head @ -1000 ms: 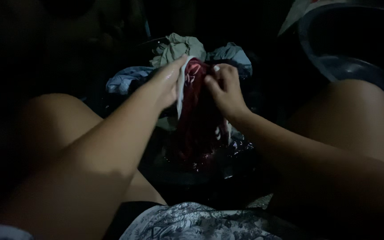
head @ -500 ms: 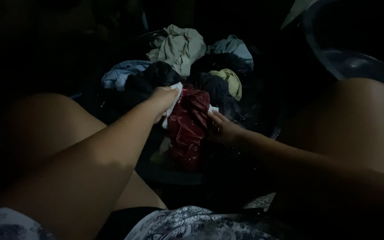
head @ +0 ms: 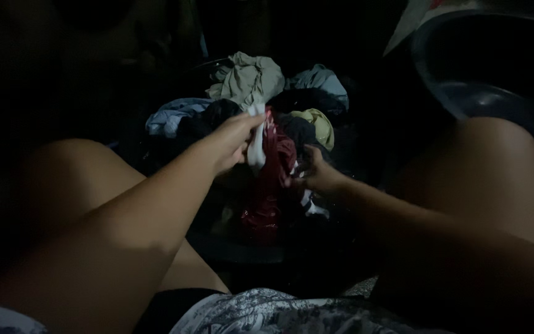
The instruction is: The person hand-washes a red-and-white garment in a black basin filled with water. They repeatedly submerge, wring, and rub the fabric, turning it over and squeezing out water. Other clothes remain in the basin but are not actively handled.
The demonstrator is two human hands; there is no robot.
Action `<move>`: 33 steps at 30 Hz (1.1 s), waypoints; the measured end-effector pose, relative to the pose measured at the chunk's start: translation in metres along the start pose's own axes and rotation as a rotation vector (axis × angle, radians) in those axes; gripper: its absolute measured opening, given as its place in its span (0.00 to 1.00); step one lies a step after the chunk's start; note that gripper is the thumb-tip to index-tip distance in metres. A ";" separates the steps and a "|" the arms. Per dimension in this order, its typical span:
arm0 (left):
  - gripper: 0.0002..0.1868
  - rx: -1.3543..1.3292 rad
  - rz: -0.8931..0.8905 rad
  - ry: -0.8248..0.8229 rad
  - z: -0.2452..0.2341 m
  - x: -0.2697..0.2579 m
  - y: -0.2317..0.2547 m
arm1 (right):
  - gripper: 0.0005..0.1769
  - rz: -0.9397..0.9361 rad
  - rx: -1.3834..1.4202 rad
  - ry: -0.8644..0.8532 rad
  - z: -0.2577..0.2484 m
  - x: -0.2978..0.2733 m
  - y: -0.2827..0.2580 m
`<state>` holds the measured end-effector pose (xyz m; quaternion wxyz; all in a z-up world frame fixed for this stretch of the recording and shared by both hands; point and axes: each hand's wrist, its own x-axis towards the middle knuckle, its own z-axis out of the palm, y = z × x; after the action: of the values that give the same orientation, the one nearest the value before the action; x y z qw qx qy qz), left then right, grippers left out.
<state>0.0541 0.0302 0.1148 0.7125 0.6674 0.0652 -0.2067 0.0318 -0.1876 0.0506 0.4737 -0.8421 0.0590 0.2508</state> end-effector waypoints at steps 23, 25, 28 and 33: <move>0.30 -0.797 -0.044 -0.212 0.061 -0.013 -0.014 | 0.26 -0.773 0.372 0.174 0.021 -0.079 -0.122; 0.28 -0.699 -0.014 -0.189 0.074 -0.011 -0.026 | 0.19 -0.746 0.364 0.377 0.028 -0.065 -0.110; 0.29 -0.788 -0.426 -0.175 0.080 -0.005 -0.038 | 0.17 -0.534 0.324 0.622 0.011 -0.044 -0.087; 0.14 -0.470 -0.211 -0.370 0.063 0.014 -0.021 | 0.20 -0.418 0.188 0.669 -0.035 -0.021 -0.055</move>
<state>0.0469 -0.0346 0.0965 0.8217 0.4250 0.0492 -0.3765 0.0449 -0.1895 0.1172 0.5441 -0.8241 0.0602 -0.1454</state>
